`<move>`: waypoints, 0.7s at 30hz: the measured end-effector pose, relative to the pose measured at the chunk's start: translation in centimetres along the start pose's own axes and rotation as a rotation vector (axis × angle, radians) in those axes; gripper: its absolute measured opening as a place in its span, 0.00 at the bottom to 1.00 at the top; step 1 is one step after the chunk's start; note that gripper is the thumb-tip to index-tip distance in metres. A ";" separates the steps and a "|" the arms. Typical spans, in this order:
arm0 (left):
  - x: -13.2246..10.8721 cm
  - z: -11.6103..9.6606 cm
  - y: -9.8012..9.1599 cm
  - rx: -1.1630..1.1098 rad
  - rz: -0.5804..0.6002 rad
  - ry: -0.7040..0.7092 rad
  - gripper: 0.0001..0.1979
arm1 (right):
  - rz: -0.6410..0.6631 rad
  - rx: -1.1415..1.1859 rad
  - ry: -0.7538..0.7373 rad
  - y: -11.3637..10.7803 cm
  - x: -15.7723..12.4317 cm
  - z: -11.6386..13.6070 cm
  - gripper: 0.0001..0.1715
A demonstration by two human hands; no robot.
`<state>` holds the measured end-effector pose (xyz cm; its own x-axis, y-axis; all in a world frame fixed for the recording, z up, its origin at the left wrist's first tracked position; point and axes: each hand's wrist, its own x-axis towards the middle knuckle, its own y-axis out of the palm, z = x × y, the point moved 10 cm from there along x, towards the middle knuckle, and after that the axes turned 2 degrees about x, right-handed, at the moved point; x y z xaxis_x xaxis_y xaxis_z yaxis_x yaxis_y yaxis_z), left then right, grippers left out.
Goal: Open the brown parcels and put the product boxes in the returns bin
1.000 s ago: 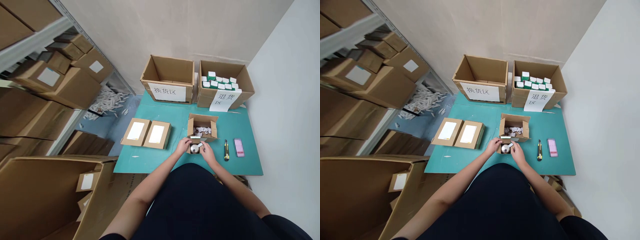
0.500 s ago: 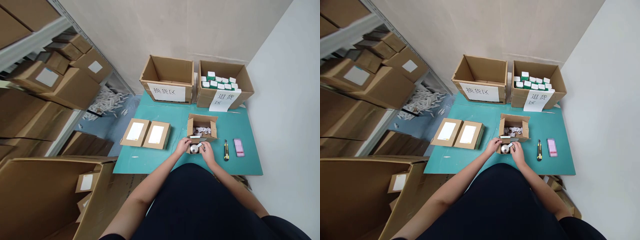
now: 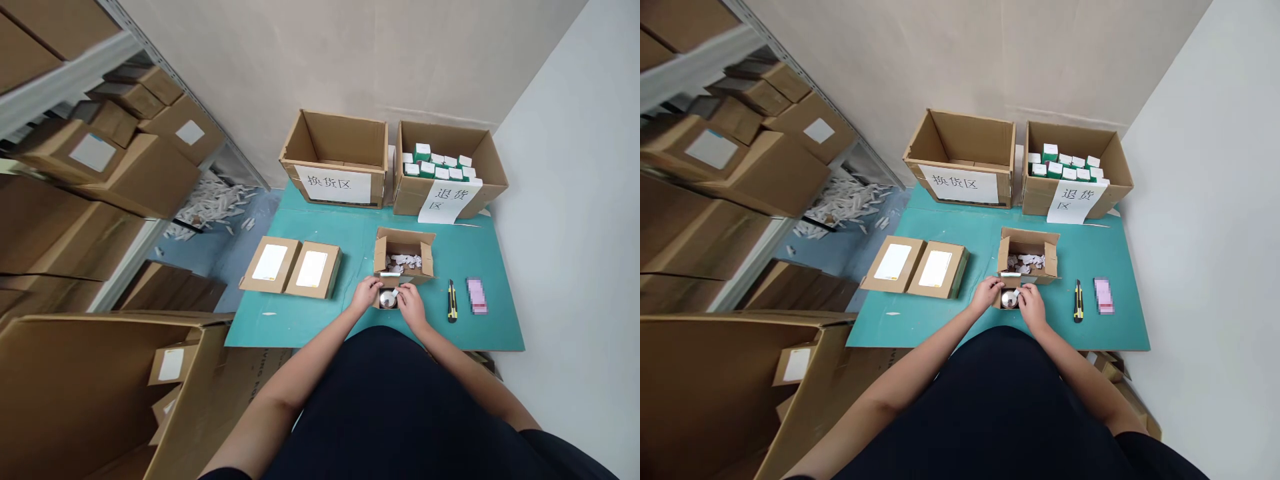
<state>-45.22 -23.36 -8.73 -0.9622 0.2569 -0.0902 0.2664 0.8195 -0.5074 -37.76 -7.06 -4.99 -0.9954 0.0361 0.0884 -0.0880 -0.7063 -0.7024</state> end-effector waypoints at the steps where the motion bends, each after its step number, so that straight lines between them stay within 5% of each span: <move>1: 0.0 0.0 0.0 -0.002 -0.001 0.000 0.07 | -0.008 0.017 -0.011 0.0 0.0 0.1 0.20; 11: -0.3 -0.2 -0.2 -0.017 -0.027 -0.002 0.08 | 0.001 -0.028 -0.068 0.6 -0.9 0.5 0.20; 21: -0.3 -0.4 -0.1 -0.002 -0.021 -0.020 0.07 | -0.018 -0.126 0.071 0.4 -0.3 -0.2 0.19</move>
<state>-44.98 -23.30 -8.28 -0.9684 0.2296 -0.0970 0.2466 0.8255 -0.5077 -37.50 -7.17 -5.42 -0.9934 0.1007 0.0545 -0.1050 -0.6109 -0.7847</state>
